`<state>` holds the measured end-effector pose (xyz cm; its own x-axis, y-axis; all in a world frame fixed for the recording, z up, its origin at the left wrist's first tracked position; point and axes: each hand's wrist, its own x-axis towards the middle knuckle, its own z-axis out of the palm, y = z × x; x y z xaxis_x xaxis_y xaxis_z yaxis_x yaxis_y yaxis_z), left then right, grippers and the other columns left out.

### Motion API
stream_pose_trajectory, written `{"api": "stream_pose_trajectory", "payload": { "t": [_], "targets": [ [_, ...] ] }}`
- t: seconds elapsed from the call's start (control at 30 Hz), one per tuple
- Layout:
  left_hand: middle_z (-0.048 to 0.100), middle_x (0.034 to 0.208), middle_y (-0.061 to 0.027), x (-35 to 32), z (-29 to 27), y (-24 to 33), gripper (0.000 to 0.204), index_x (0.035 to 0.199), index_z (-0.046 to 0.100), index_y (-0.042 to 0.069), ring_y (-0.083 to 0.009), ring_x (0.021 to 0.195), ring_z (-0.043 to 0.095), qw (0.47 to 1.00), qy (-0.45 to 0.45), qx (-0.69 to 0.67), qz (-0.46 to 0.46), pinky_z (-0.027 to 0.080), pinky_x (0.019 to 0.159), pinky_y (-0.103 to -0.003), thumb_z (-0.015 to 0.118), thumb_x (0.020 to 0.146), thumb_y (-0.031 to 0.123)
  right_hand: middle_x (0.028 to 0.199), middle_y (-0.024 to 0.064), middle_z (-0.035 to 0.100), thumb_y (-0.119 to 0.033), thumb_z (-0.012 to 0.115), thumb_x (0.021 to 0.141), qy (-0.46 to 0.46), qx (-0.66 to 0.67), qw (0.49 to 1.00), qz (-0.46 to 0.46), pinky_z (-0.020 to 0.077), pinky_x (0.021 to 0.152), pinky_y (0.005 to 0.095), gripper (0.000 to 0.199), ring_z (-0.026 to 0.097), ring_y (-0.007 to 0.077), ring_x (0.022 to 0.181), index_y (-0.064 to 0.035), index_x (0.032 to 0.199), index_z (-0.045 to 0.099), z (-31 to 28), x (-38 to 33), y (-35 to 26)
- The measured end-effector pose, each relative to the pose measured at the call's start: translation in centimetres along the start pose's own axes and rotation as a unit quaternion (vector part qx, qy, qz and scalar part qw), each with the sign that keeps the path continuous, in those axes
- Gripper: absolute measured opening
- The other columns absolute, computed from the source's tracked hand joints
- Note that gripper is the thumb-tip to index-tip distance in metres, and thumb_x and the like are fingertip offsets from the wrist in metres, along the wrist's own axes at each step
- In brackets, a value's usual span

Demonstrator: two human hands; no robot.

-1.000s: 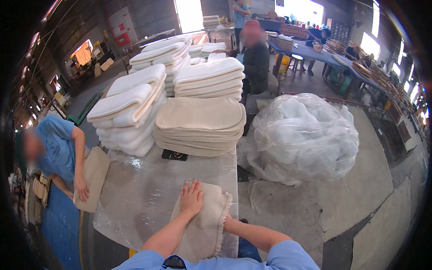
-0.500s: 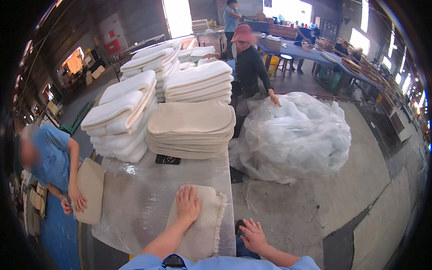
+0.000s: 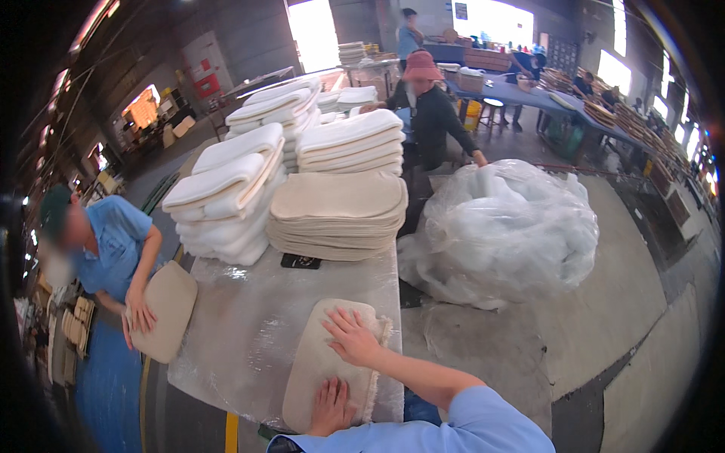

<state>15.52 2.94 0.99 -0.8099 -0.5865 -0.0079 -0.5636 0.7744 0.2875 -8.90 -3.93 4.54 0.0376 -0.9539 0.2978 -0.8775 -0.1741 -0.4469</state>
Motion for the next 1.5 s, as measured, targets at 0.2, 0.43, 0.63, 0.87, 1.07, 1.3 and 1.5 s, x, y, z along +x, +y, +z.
{"api": "stream_pose_trajectory", "payload": {
  "t": [0.2, 0.43, 0.63, 0.87, 1.07, 1.3, 1.5],
  "targets": [
    [0.032, 0.166, -0.0268, -11.1, -0.9, -2.5, 0.068, 0.160, 0.041, 0.008, -0.0494, 0.151, 0.031, 0.995, -0.050, 0.072, -0.047, 0.030, 0.123, -0.059, 0.059, 0.103, 0.041, 0.175, 0.0152, 0.020, -0.053, 0.040, 0.109, -0.162, -0.126, 0.979, -0.002, 0.0078, 0.129, 0.0616, 0.072, 0.010, 0.0366, 0.163, -0.0112, 0.167, 0.029, 2.9, 3.1, 0.6],
    [0.030, 0.167, -0.0235, -11.4, 3.2, -1.5, 0.063, 0.161, 0.041, 0.011, -0.0442, 0.152, 0.031, 0.797, 0.297, -0.303, -0.430, 0.028, 0.124, -0.057, 0.056, 0.107, 0.040, 0.175, 0.0191, 0.020, -0.061, 0.042, 0.105, -0.227, -0.147, 0.961, -0.063, 0.0080, 0.129, 0.0632, 0.084, 0.008, 0.0409, 0.163, -0.0061, 0.167, 0.026, 4.4, 1.2, -1.3],
    [0.020, 0.168, -0.0222, -9.5, 0.9, -1.8, 0.059, 0.159, 0.038, 0.001, -0.0380, 0.155, 0.024, 0.728, 0.288, -0.400, -0.477, 0.024, 0.126, -0.045, 0.045, 0.112, 0.035, 0.175, 0.0190, 0.021, -0.064, 0.042, 0.104, -0.276, -0.115, 0.934, -0.197, 0.0129, 0.128, 0.0631, 0.089, 0.013, 0.0391, 0.162, -0.0021, 0.167, 0.024, 5.7, -2.0, -6.7],
    [0.018, 0.171, -0.0246, -10.0, -0.7, -3.6, 0.060, 0.160, 0.037, 0.001, -0.0387, 0.158, 0.019, 0.775, 0.219, -0.402, -0.436, 0.019, 0.128, -0.046, 0.040, 0.114, 0.039, 0.174, 0.0199, 0.023, -0.065, 0.040, 0.105, -0.301, -0.019, 0.897, -0.324, 0.0145, 0.127, 0.0619, 0.090, 0.018, 0.0365, 0.162, 0.0010, 0.165, 0.026, 6.8, -6.8, -10.9],
    [0.017, 0.171, -0.0283, -8.3, 1.1, -2.4, 0.067, 0.162, 0.033, 0.001, -0.0477, 0.159, 0.014, 0.826, 0.220, -0.219, -0.470, 0.017, 0.128, -0.052, 0.048, 0.109, 0.039, 0.158, 0.0192, 0.049, -0.046, 0.048, 0.108, -0.434, 0.188, 0.808, -0.351, 0.0211, 0.125, 0.0627, 0.054, 0.035, 0.0354, 0.155, -0.0052, 0.141, 0.060, 6.3, -6.3, -10.0],
    [0.013, 0.172, -0.0272, -7.2, 1.9, 0.0, 0.077, 0.164, 0.029, 0.003, -0.0616, 0.154, 0.007, 0.899, 0.126, -0.018, -0.420, 0.011, 0.123, -0.071, 0.058, 0.100, 0.036, 0.170, 0.0129, 0.034, -0.042, 0.048, 0.109, -0.168, -0.122, 0.974, -0.095, 0.0164, 0.128, 0.0604, 0.059, 0.024, 0.0361, 0.159, -0.0105, 0.158, 0.044, 2.4, 1.6, 1.1],
    [0.014, 0.171, -0.0296, -8.5, 2.1, -0.5, 0.077, 0.163, 0.030, 0.001, -0.0637, 0.153, 0.006, 0.914, 0.136, -0.003, -0.381, 0.011, 0.122, -0.072, 0.059, 0.100, 0.035, 0.177, 0.0120, 0.015, -0.050, 0.035, 0.111, -0.237, -0.163, 0.955, -0.072, 0.0046, 0.131, 0.0587, 0.070, 0.005, 0.0347, 0.164, -0.0099, 0.168, 0.025, 2.6, 2.0, 0.3]
  ]
}}
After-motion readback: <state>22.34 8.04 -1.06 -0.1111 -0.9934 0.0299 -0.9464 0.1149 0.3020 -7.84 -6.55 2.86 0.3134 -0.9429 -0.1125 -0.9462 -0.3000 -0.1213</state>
